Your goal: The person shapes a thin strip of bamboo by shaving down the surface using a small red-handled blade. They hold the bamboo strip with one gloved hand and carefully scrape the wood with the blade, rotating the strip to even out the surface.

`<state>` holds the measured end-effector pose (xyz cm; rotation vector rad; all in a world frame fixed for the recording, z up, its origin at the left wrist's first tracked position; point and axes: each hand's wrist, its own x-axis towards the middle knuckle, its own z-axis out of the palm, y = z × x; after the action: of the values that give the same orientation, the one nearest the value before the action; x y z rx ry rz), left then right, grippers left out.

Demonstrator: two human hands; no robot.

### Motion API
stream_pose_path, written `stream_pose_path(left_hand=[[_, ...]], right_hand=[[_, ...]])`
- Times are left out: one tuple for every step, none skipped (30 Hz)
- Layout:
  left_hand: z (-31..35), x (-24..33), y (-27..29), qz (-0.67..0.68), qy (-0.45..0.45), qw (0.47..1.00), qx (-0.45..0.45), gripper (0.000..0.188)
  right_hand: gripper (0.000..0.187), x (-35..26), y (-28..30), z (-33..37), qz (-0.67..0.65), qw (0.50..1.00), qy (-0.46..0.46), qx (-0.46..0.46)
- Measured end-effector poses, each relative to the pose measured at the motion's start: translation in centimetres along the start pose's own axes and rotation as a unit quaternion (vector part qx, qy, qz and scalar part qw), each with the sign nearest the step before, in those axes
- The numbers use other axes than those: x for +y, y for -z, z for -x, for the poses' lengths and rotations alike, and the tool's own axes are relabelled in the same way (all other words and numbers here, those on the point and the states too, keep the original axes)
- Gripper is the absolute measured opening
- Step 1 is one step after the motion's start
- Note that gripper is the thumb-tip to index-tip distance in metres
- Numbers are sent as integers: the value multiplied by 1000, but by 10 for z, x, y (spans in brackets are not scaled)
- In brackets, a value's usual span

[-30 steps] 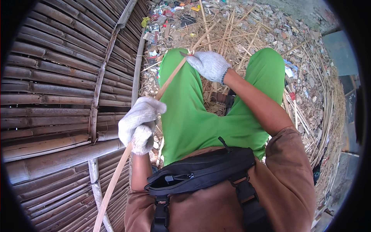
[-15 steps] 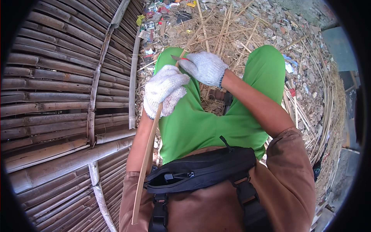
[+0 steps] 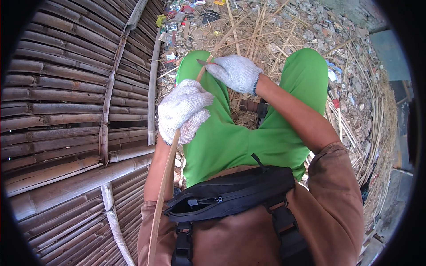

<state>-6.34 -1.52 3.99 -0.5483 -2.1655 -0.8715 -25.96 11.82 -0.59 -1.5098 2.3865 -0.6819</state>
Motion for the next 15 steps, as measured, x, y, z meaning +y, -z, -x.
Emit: stream_pose_path(left_hand=[[-2,-2,-2,-10,-6,1000,1,33],[-4,-6,-4,-12,-6,1000,3,33],[-3,-10,-2,-29,-13,999,-14,34],[-4,-18,-4,-37,-25,998,-33,37],[-3,-25,-7,-38,-43,997,-48,38],[-3,-25,-8,-35,-44,997,-49,38],[-3,-22,-8,-43,-42,997,-46,37],[-3,-19,-8,-51,-39,997,-44,37],[-2,-16,-7,-35,-22,998,-44,36],[-1,-13,-6,-32,-21,998,-46,36],[-2,-10,-4,-31,-18,999,-36,35],[-3,-7,-2,-33,-13,999,-24,33],[-4,-6,-4,-10,-21,1000,-2,32],[-3,-5,-3,-10,-19,1000,-1,32],[-2,-3,-2,-10,-15,1000,-2,32]], right_hand=[[73,0,0,0,-5,1000,6,-4],[73,2,-1,0,-3,1000,10,-4],[72,-1,-4,-4,-17,1000,19,-4],[71,-1,-3,-5,-27,999,19,-2],[71,0,-3,-6,-25,999,20,1],[65,1,-3,-5,-26,999,17,-8],[58,2,-3,-4,-27,999,14,-16],[58,4,-2,-4,-26,999,10,-15],[59,2,0,-5,-22,1000,3,-20],[60,2,1,-5,-17,1000,-4,-25],[62,11,-4,-7,-23,1000,1,-15],[62,11,-5,-6,-24,1000,1,-18],[65,12,-6,-5,-27,1000,-2,-13],[68,12,-7,-5,-30,999,-5,-9],[68,12,-7,-5,-30,999,-6,-10]])
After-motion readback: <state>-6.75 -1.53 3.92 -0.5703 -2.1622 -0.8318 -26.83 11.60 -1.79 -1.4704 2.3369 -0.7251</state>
